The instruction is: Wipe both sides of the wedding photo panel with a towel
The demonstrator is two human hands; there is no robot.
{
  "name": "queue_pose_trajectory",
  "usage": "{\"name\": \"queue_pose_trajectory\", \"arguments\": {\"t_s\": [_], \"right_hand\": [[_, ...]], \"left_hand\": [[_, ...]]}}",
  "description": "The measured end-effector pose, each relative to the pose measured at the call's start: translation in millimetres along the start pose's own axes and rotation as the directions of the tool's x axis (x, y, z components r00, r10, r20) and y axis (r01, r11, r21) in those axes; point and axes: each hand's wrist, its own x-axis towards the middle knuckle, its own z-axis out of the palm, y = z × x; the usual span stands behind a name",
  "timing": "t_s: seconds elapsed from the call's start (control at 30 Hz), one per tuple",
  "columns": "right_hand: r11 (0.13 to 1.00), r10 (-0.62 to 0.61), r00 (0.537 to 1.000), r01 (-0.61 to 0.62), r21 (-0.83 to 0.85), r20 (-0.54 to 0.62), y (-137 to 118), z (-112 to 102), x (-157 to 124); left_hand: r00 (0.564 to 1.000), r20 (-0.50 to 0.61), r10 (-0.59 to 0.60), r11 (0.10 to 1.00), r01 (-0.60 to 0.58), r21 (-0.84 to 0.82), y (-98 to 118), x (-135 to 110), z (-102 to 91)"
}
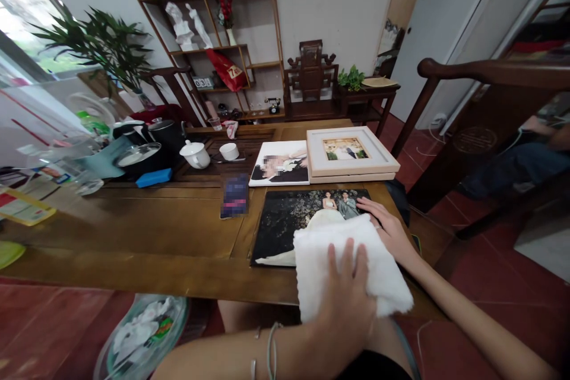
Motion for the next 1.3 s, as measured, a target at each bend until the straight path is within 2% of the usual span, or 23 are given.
{"name": "queue_pose_trajectory", "arguments": {"t_s": [0.07,0.13,0.2,0.33,0.4,0.47,0.53,0.67,0.77,0.87,1.0,1.1,1.13,1.2,1.3], "right_hand": [[1.000,-0.003,1.000,0.003,0.003,0.003,0.0,-0.9,-0.1],[1.000,0.006,1.000,-0.006,-0.010,0.007,-0.7,-0.7,-0.4],[0.999,0.018,1.000,-0.018,-0.032,0.010,-1.9,0.3,-0.7],[0.998,0.019,1.000,-0.018,-0.061,0.011,-3.8,2.3,-1.4],[0.998,0.019,1.000,-0.018,-0.065,0.010,-4.0,2.3,-1.5],[0.998,0.024,1.000,-0.024,-0.060,0.005,-3.5,1.7,-1.4],[0.999,0.031,1.000,-0.031,-0.041,0.005,-2.6,0.8,-1.2],[0.999,0.036,0.999,-0.036,0.000,0.007,-1.5,-0.6,-1.2],[0.999,0.033,0.999,-0.033,-0.019,-0.007,-2.5,-0.7,-1.9],[0.998,0.031,0.999,-0.032,-0.048,-0.031,-4.4,-0.5,-3.0],[0.998,0.025,0.998,-0.028,-0.059,-0.051,-6.0,0.2,-3.8],[0.998,0.028,0.998,-0.031,-0.056,-0.048,-6.8,0.8,-3.3],[0.998,0.029,0.999,-0.031,-0.056,-0.044,-7.1,1.0,-3.0],[0.998,0.032,0.999,-0.034,-0.058,-0.037,-7.4,1.3,-2.6],[0.998,0.036,0.999,-0.038,-0.055,-0.030,-6.2,0.8,-2.8]], "left_hand": [[1.000,0.006,0.012,1.000,-0.012,-0.017,9.8,-7.7,-1.1],[1.000,0.026,0.002,0.999,-0.001,-0.042,2.6,-9.9,-2.6],[0.999,0.035,-0.038,0.998,0.040,-0.057,-17.7,-5.3,-3.1],[0.976,0.004,-0.219,0.975,0.219,-0.030,-66.9,21.0,0.8],[0.963,0.001,-0.271,0.962,0.271,-0.013,-79.2,34.8,4.2],[0.965,-0.009,-0.261,0.965,0.261,0.005,-76.3,41.4,6.7],[0.979,-0.044,-0.201,0.979,0.202,0.022,-60.1,37.7,7.4],[0.996,-0.061,-0.059,0.998,0.059,-0.002,-18.2,8.5,3.6],[0.999,-0.029,-0.027,0.998,0.025,-0.060,-12.2,-8.8,1.0],[0.997,-0.007,-0.079,0.992,0.078,-0.094,-40.6,-6.7,1.0],[0.960,0.066,-0.273,0.959,0.277,-0.062,-106.2,13.3,-1.2],[0.952,0.046,-0.302,0.953,0.302,-0.012,-136.7,22.0,-4.1],[0.958,0.040,-0.283,0.959,0.283,0.000,-138.2,21.8,-4.3],[0.976,0.045,-0.212,0.977,0.212,0.008,-127.0,16.8,-3.4],[1.000,0.016,-0.017,1.000,0.017,-0.025,-86.8,1.8,-0.5]]}}
